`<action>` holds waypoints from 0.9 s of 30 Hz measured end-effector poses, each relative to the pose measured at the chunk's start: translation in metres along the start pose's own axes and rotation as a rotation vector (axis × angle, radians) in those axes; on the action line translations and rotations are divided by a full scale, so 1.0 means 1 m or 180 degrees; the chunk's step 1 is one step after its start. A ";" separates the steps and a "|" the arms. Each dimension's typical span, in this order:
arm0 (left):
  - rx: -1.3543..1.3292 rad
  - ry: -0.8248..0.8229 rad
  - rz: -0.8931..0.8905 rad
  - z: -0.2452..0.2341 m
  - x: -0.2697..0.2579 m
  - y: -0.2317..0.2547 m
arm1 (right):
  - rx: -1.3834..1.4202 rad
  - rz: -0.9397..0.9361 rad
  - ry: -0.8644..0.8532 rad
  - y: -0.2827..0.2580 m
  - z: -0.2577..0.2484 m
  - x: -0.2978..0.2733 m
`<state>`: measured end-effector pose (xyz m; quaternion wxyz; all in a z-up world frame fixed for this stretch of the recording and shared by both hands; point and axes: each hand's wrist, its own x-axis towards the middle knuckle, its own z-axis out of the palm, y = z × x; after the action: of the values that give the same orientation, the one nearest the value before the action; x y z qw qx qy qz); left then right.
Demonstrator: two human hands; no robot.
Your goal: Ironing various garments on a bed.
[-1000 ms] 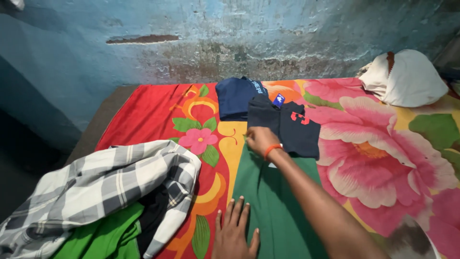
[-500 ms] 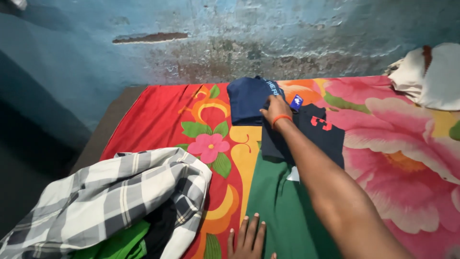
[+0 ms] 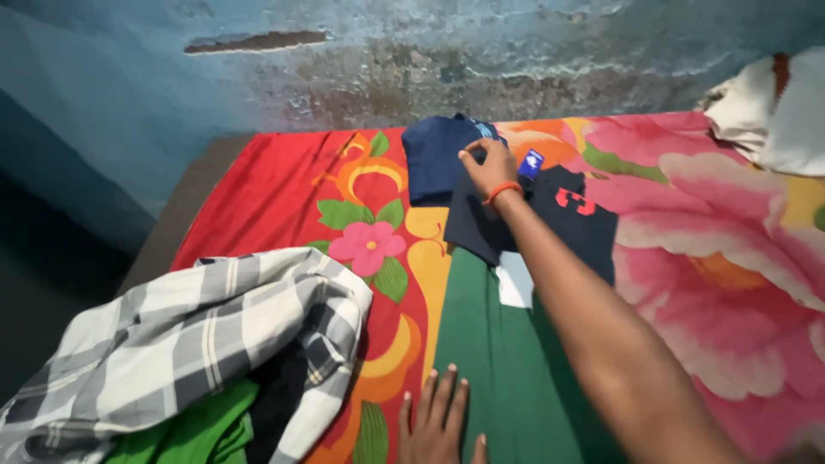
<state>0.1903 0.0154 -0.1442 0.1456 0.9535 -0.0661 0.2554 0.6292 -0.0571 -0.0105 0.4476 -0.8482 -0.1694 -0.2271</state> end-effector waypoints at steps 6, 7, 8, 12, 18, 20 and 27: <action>-0.0417 -0.0517 -0.0283 -0.082 0.026 0.036 | 0.0016 -0.0500 0.0263 -0.077 -0.079 -0.159; -0.0441 -0.0519 -0.0249 -0.086 0.026 0.037 | -0.0015 -0.0492 0.0288 -0.065 -0.078 -0.177; -0.0415 -0.0447 -0.0281 -0.091 0.026 0.039 | -0.0155 -0.0197 0.0467 -0.052 -0.076 -0.196; -0.0340 -0.0419 -0.0387 -0.102 0.029 0.048 | -0.0914 0.0746 0.0354 -0.002 -0.062 -0.223; -0.0307 -0.0624 -0.0446 -0.105 0.029 0.045 | -0.1254 0.2378 -0.0017 -0.004 -0.054 -0.187; -0.0341 -0.0707 -0.0489 -0.108 0.028 0.048 | -0.1294 0.2204 0.0027 0.000 -0.060 -0.197; -0.0422 -0.0578 -0.0391 -0.105 0.028 0.046 | -0.0942 0.0092 -0.0273 -0.081 -0.080 -0.269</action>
<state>0.1560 0.0034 -0.0321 0.2171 0.9633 -0.0373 0.1536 0.3449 -0.1026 -0.0593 0.3133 -0.9161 -0.1408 -0.2067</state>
